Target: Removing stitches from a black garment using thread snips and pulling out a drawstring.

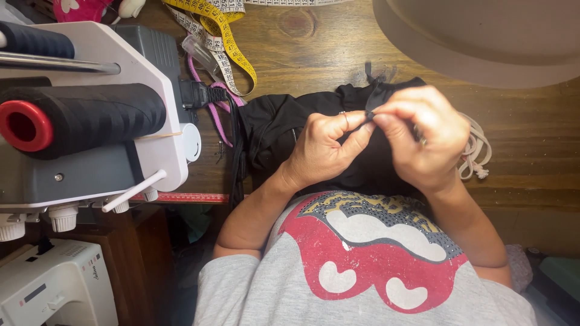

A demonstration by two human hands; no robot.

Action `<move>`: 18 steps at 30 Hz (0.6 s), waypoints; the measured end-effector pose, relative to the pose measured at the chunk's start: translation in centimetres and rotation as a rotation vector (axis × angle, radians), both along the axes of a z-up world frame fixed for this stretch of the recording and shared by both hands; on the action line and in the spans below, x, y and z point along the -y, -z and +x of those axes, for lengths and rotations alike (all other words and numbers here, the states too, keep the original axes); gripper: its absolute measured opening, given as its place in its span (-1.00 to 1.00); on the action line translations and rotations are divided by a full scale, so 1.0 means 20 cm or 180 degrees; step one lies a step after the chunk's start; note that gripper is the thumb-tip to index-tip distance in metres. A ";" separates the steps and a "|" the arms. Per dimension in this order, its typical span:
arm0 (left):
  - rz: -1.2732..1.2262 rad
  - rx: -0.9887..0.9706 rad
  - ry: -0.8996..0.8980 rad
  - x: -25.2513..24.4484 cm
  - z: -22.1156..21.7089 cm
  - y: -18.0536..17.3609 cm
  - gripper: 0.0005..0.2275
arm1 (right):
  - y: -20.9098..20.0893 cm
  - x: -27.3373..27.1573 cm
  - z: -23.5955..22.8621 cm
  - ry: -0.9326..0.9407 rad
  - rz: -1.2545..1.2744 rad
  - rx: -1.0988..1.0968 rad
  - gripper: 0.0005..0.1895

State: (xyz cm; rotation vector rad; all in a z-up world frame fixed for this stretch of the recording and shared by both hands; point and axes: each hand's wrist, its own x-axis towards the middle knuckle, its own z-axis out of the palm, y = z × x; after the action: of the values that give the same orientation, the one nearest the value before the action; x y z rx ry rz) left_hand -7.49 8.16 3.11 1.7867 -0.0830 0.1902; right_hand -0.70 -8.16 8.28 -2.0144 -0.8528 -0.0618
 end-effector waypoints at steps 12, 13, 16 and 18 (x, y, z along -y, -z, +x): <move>-0.0120 -0.0263 0.0014 0.02 0.00 0.01 -0.83 | 0.02 0.04 -0.02 -0.0043 -0.0104 0.0320 -0.89; -0.0122 -0.0265 0.0024 0.02 0.00 0.02 -0.83 | 0.02 0.03 -0.01 -0.0033 -0.0107 0.0317 -0.89; 0.0074 -0.0130 -0.0046 0.03 -0.01 0.04 -0.84 | 0.02 0.01 0.01 -0.0162 -0.0019 0.0444 -0.94; 0.0028 -0.0055 -0.0001 0.04 -0.02 0.05 -0.83 | 0.00 0.03 0.02 0.0212 -0.0032 -0.0228 -0.88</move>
State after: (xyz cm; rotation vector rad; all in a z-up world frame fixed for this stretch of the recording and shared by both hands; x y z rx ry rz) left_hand -7.84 7.31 2.12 1.7968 -0.0713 0.1746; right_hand -0.21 -8.70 8.31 -2.0421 -0.7424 -0.0230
